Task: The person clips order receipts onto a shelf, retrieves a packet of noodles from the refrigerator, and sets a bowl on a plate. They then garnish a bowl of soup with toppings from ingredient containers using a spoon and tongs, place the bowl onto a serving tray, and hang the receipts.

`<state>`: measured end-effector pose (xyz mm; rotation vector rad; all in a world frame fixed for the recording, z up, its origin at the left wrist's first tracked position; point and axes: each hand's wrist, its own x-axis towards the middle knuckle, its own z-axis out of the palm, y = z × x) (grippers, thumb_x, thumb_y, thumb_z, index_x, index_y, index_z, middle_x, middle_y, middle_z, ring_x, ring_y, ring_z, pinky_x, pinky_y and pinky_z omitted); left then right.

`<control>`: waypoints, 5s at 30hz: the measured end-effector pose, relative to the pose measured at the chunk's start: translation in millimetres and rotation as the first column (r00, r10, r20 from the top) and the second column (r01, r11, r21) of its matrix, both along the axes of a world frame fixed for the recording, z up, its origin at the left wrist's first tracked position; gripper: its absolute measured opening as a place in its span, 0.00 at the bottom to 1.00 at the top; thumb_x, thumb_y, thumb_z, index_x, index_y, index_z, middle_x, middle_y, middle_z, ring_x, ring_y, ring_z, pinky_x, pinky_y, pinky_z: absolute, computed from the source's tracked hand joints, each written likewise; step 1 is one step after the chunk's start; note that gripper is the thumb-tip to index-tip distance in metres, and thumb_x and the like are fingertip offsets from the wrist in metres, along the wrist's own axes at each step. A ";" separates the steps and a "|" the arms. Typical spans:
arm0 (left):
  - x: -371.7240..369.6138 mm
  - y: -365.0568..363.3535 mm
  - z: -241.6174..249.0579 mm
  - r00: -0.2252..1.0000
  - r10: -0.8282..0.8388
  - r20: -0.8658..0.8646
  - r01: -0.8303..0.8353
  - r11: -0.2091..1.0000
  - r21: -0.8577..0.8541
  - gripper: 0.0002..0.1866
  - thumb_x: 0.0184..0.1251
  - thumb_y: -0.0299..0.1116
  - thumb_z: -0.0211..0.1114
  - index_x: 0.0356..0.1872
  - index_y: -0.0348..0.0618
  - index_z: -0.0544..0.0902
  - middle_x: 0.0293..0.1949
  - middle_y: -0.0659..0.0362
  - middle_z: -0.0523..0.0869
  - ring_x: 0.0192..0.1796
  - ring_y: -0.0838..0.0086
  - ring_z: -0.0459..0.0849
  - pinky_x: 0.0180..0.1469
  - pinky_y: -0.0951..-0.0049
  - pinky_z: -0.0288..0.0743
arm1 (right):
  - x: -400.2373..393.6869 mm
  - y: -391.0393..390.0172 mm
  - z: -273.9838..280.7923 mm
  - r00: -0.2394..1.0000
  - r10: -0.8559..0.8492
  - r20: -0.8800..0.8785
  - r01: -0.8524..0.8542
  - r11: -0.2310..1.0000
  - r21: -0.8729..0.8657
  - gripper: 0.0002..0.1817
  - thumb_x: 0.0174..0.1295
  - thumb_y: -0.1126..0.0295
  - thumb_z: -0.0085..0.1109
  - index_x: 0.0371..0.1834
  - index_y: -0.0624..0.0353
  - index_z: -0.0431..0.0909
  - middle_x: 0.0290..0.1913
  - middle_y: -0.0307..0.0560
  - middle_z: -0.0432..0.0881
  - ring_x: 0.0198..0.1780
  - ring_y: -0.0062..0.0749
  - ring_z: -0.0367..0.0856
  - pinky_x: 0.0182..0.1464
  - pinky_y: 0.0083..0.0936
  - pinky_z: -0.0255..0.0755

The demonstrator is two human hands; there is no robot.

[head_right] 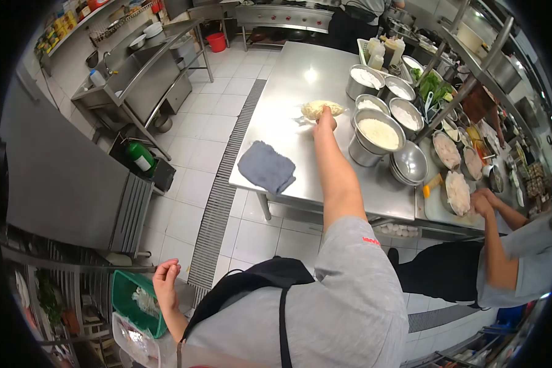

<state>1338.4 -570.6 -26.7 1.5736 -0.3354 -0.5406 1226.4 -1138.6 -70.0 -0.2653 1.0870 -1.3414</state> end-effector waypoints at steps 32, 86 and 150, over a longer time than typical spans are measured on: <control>146.0 -425.4 16.1 -0.081 -0.895 0.439 0.956 0.055 0.287 0.13 0.42 0.28 0.68 0.34 0.40 0.80 0.36 0.56 0.76 0.39 0.68 0.75 0.42 0.73 0.69 | -3.7 180.0 -8.8 0.332 0.031 -0.943 -0.152 0.988 -0.021 0.16 0.47 0.60 0.58 0.35 0.58 0.79 0.37 0.47 0.77 0.40 0.36 0.72 0.43 0.30 0.66; -845.6 57.8 19.1 -0.572 0.063 0.818 0.394 -0.853 0.342 0.18 0.48 0.28 0.64 0.44 0.45 0.74 0.41 0.57 0.75 0.31 0.70 0.77 0.31 0.74 0.73 | -453.5 988.6 -297.4 0.612 -0.353 -0.708 0.739 -0.063 0.671 0.11 0.46 0.65 0.54 0.31 0.57 0.78 0.30 0.52 0.79 0.31 0.41 0.79 0.37 0.37 0.72; -1377.4 -381.0 -158.4 0.775 -0.624 -0.099 0.571 0.625 0.532 0.13 0.56 0.36 0.61 0.41 0.45 0.78 0.35 0.57 0.80 0.29 0.77 0.79 0.35 0.79 0.73 | -1269.3 -215.2 -291.8 -0.438 -0.070 -0.896 -0.842 0.380 0.382 0.17 0.50 0.57 0.53 0.38 0.56 0.77 0.47 0.52 0.74 0.54 0.46 0.68 0.55 0.41 0.59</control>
